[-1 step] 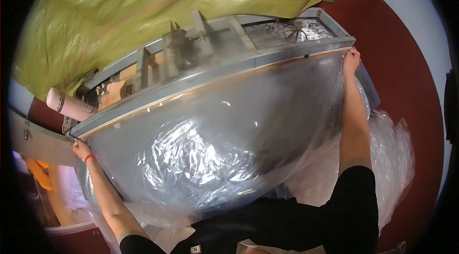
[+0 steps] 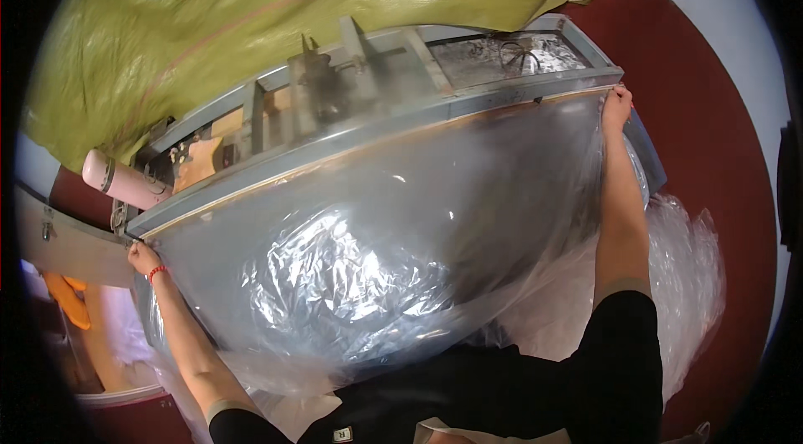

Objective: Manually aligning and preparing thin plastic film on an industrial heat-sealing machine.

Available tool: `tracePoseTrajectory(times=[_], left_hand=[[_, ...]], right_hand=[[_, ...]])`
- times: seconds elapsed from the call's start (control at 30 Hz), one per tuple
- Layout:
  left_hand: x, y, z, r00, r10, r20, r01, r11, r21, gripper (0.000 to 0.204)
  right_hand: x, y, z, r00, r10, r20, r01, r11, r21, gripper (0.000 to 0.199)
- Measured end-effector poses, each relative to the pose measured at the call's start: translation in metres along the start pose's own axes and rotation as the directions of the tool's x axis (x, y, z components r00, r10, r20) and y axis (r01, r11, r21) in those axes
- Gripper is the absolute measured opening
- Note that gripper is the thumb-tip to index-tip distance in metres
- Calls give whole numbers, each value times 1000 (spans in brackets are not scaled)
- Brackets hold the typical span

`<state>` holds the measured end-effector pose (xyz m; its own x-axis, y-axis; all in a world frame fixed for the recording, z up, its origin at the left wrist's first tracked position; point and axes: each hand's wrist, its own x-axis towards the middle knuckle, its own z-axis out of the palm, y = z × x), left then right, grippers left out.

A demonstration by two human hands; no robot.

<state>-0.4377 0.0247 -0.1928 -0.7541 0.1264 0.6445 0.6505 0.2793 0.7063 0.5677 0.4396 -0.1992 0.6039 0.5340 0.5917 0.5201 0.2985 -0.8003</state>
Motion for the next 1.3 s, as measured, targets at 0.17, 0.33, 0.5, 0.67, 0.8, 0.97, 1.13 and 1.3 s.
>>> tracePoseTrajectory(times=[0.17,0.33,0.5,0.67,0.8,0.97,1.13,1.3], left_hand=[[-13,25,-29,982,-178,60,182,981,-68,21],[-19,24,-59,901,61,430,-275,847,455,29],[-57,70,-76,840,82,537,-229,950,213,28],[-127,186,-73,760,283,585,-244,958,-147,23],[-141,204,-85,687,134,714,80,963,-258,20],[-137,218,-127,709,136,692,-61,989,-132,17],[-136,238,-134,803,353,481,-331,934,-135,20],[-140,226,-166,733,482,480,-631,745,217,31]], right_hand=[[-32,-50,6,984,133,114,-134,991,-3,15],[-31,-68,-18,966,38,254,-39,999,-2,22],[-23,-81,-85,913,-92,398,199,951,-237,27],[49,-30,-190,962,101,255,111,707,-699,29],[4,-135,-110,849,-380,366,505,789,-351,31],[-260,-392,3,323,-296,899,271,939,212,43],[-424,-449,39,78,-632,771,259,760,596,42],[-451,-430,53,109,-374,921,-404,830,385,16]])
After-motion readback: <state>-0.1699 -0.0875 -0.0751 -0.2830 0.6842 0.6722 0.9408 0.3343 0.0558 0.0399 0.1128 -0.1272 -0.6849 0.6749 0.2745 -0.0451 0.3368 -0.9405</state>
